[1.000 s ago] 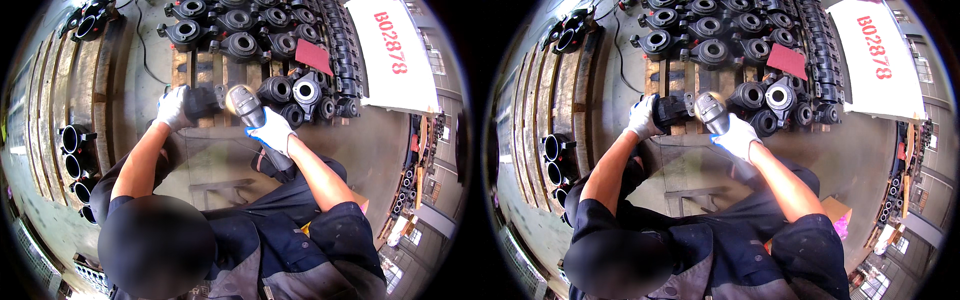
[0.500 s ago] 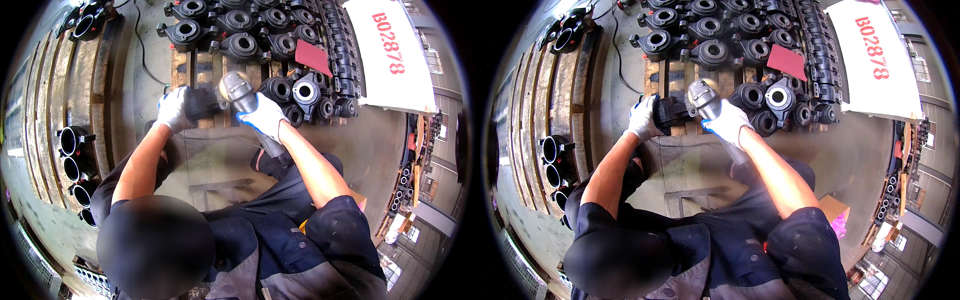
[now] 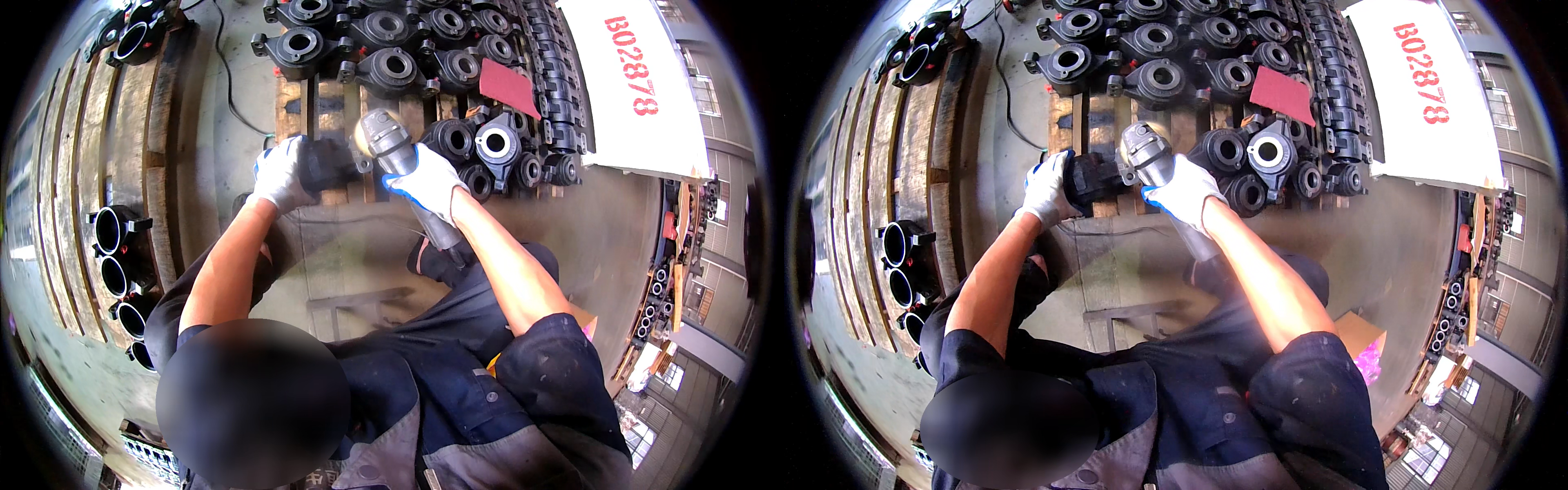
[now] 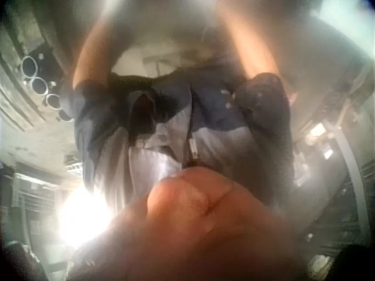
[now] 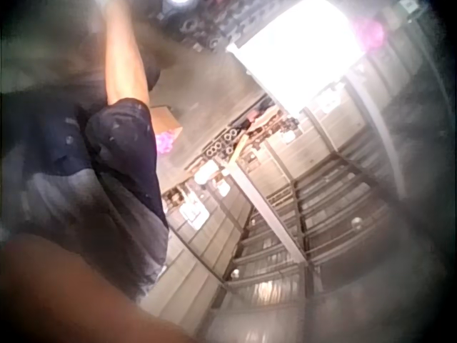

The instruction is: The person uses a grinder to smooth the edges and surfaces of circular metal parts on a wooden pallet, picking up each part by hand to work on different sides before placing it back down.

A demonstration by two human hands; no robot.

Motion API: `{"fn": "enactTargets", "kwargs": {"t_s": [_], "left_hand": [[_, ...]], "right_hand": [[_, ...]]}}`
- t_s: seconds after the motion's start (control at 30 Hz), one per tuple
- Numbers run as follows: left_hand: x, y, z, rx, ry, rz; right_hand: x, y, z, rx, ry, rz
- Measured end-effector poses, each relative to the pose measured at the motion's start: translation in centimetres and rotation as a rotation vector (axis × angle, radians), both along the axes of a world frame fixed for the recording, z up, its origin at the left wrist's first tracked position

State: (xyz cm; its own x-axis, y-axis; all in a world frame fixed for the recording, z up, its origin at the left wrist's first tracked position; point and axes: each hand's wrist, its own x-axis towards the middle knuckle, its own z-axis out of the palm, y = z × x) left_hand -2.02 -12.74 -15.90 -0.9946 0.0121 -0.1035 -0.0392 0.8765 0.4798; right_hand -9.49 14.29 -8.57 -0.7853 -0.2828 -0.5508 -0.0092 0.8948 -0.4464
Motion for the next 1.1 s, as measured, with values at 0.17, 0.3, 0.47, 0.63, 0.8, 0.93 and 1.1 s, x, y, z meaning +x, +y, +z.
{"fn": "enactTargets", "kwargs": {"t_s": [0.17, 0.3, 0.47, 0.63, 0.8, 0.93, 1.1], "left_hand": [[0.1, -0.2, -0.6, 0.007, 0.021, -0.001], [0.2, -0.2, -0.6, 0.015, 0.006, 0.004], [0.3, -0.2, -1.3, 0.008, 0.043, -0.002], [0.2, 0.1, -1.0, -0.006, 0.030, -0.010], [-0.4, 0.6, 0.1, -0.036, -0.063, -0.008], [-0.2, 0.1, 1.5, 0.021, -0.025, -0.048], [-0.7, -2.9, 3.8, -0.049, -0.219, -0.036]], "right_hand": [[0.3, 0.1, 1.1, 0.024, 0.000, 0.002], [0.9, 0.9, 2.2, 0.040, -0.022, 0.020], [2.1, 2.6, 1.9, 0.018, -0.049, 0.002], [2.3, 3.3, 1.6, -0.003, -0.097, 0.025], [3.0, 4.6, 0.6, -0.115, -0.081, 0.052], [3.4, 4.8, 0.7, -0.068, -0.172, 0.112], [5.3, 0.7, 4.1, -0.259, -0.235, 0.174]]}}
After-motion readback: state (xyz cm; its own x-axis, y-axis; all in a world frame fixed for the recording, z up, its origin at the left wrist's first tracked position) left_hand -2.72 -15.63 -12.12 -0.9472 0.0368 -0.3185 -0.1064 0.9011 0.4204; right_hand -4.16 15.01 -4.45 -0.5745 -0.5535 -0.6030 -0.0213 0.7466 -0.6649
